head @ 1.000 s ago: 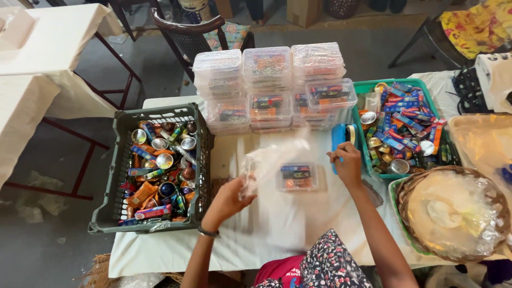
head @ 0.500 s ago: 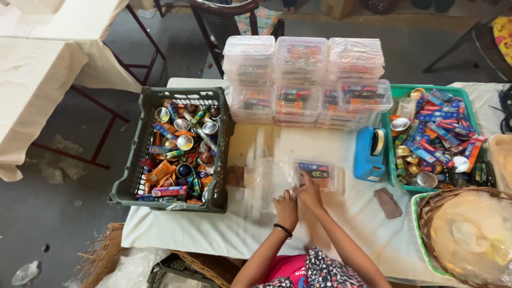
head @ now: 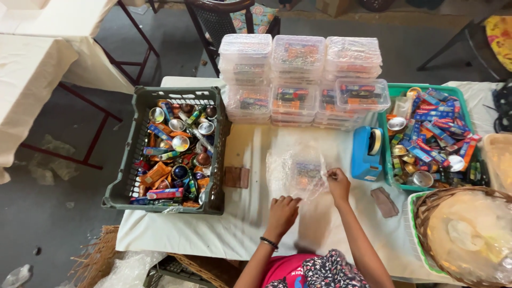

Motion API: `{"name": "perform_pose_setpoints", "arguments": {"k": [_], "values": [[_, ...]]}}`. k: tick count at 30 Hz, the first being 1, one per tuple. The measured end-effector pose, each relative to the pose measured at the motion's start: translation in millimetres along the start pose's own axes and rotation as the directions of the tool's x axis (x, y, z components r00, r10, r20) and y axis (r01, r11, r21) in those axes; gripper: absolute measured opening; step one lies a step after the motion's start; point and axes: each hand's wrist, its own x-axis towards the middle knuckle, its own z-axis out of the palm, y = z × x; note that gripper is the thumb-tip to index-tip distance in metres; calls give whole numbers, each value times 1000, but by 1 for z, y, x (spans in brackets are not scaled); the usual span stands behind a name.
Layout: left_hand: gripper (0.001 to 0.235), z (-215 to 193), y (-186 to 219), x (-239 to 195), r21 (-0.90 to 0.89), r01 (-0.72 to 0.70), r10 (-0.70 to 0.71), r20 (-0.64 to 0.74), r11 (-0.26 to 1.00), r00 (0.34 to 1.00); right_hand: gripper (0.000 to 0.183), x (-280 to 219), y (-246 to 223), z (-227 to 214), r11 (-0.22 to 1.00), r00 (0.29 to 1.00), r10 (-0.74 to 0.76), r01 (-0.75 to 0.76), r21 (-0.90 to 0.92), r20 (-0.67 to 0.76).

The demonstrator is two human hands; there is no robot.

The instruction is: The person wraps small plastic containers filled with items in bubble wrap. They retrieve bubble wrap from a basket on the floor, place a container on the table, wrap it, and then place the wrapped item into a stack. The process is repeated for multiple containers.

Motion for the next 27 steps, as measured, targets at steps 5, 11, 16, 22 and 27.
{"name": "perform_pose_setpoints", "arguments": {"k": [5, 11, 16, 22, 27], "values": [[35, 52, 12, 26, 130, -88, 64, 181, 988, 981, 51, -59, -206, -9, 658, 836, -544, 479, -581, 74], [29, 124, 9, 13, 148, -275, 240, 218, 950, 946, 51, -41, -129, 16, 619, 789, -113, 531, -578, 604], [24, 97, 0, -1, -78, -139, 153, 219, 987, 964, 90, -35, -70, 12, 291, 845, 27, 504, -813, 534], [31, 36, -28, 18, -122, 403, -414, -88, 907, 906, 104, -37, -76, 11, 303, 847, 67, 486, -820, 527], [35, 50, -64, 15, -226, 483, -512, -90, 846, 854, 105, -37, -74, 10, 301, 841, 63, 498, -814, 538]]}}
